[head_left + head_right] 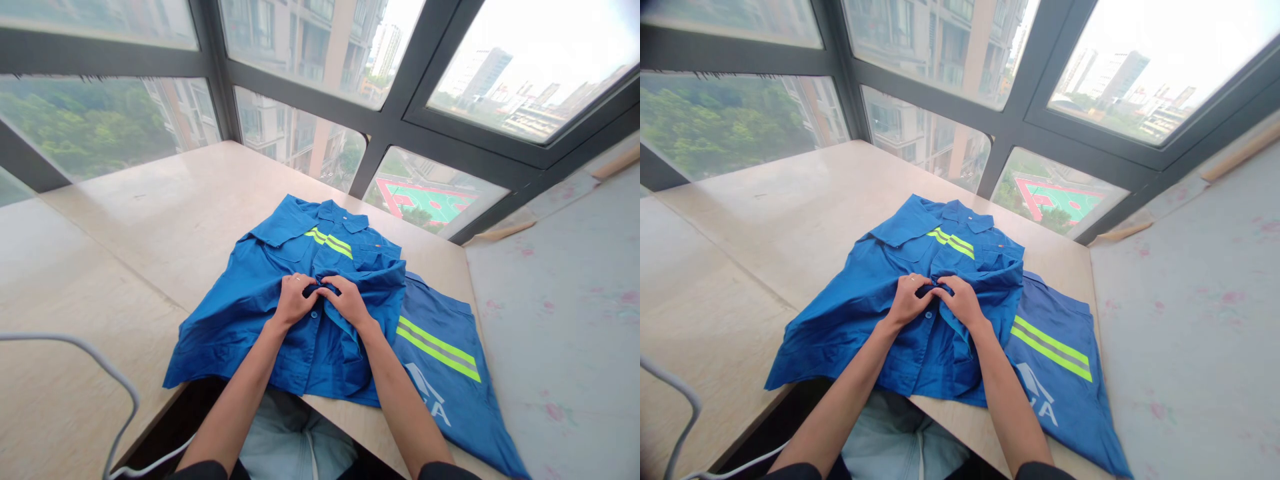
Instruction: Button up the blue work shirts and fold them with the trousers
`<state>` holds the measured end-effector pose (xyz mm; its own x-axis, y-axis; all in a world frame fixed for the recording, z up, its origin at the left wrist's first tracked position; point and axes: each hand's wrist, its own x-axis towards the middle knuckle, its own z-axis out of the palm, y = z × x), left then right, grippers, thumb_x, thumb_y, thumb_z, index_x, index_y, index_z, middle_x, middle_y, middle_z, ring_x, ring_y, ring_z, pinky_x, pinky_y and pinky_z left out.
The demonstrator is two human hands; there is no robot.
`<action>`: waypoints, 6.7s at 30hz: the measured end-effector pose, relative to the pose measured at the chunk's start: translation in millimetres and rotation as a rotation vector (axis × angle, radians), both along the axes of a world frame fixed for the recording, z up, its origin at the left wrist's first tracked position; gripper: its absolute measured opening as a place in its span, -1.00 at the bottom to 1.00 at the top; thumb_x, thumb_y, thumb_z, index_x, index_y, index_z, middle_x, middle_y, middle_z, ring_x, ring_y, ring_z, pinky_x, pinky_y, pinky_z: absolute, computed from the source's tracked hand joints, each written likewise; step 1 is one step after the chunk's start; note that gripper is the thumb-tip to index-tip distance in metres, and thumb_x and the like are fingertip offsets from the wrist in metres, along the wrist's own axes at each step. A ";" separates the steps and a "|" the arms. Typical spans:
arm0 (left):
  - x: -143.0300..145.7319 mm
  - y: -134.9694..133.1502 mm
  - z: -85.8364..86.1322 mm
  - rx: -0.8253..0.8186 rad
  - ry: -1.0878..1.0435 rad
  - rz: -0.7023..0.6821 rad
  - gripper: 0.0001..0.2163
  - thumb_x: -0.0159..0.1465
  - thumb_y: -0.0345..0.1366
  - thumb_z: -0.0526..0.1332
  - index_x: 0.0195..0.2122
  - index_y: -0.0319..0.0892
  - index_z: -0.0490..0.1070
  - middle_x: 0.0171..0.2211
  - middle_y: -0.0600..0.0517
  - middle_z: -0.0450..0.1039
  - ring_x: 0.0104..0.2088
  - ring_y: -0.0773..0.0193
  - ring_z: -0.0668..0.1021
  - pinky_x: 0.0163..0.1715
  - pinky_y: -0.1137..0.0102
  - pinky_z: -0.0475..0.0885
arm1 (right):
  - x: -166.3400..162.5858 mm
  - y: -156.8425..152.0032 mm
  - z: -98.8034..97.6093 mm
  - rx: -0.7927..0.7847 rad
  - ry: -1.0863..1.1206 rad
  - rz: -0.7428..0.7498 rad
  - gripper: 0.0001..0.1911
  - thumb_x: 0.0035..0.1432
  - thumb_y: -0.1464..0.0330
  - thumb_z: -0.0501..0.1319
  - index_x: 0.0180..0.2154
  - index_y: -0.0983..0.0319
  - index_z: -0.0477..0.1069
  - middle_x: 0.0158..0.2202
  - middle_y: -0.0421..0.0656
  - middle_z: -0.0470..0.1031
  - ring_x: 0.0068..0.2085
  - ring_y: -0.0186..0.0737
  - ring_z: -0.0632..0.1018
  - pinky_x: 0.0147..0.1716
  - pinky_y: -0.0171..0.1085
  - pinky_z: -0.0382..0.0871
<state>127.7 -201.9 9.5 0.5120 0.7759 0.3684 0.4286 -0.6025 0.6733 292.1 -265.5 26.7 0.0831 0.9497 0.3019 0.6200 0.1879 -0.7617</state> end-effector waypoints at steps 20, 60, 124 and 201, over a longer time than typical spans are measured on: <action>8.4 -1.8 2.0 -0.051 0.117 0.060 -0.93 0.19 -0.39 0.12 -0.32 -0.10 0.34 -0.29 0.00 0.53 -0.18 0.10 0.50 -0.09 0.17 0.19 | -3.9 2.6 -12.3 0.017 0.004 -0.013 -0.81 0.26 0.27 0.12 -0.35 0.20 0.42 -0.32 -0.11 0.51 -0.25 -0.17 0.51 -0.18 -0.24 0.36; 0.1 4.2 2.4 -0.114 0.203 -0.016 -0.77 0.22 -0.40 0.05 -0.45 -0.11 0.48 -0.39 0.06 0.50 -0.21 0.20 0.46 -0.11 0.20 0.08 | -1.4 2.8 -16.7 0.054 0.048 0.040 -0.84 0.22 0.25 0.25 -0.33 0.18 0.53 -0.35 -0.15 0.52 -0.29 -0.19 0.52 -0.22 -0.24 0.39; 29.8 17.3 5.7 -0.062 0.143 0.188 -0.76 0.24 -0.43 0.06 -0.21 -0.07 0.49 -0.14 -0.02 0.57 -0.05 0.11 0.49 -0.05 0.16 0.13 | 15.5 0.4 -15.0 0.100 0.231 -0.413 -0.76 -0.07 0.43 0.14 -0.56 0.14 0.04 -0.52 -0.29 0.17 -0.41 -0.27 0.28 -0.36 -0.29 0.25; 8.9 13.1 9.0 0.088 -0.026 0.186 -0.78 0.15 -0.39 0.04 -0.36 -0.11 0.49 -0.63 0.09 0.42 -0.56 0.26 0.43 -0.27 0.27 0.23 | 10.5 15.0 -17.0 0.188 0.107 -0.376 -0.63 -0.01 0.45 0.11 -0.13 0.20 0.47 -0.13 -0.08 0.55 -0.09 -0.08 0.52 -0.01 -0.10 0.38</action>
<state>136.6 -188.8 18.5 0.3521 0.8204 0.4505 0.5213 -0.5716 0.6337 302.6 -250.4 9.7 0.4528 0.7770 0.4374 0.5910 0.1058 -0.7997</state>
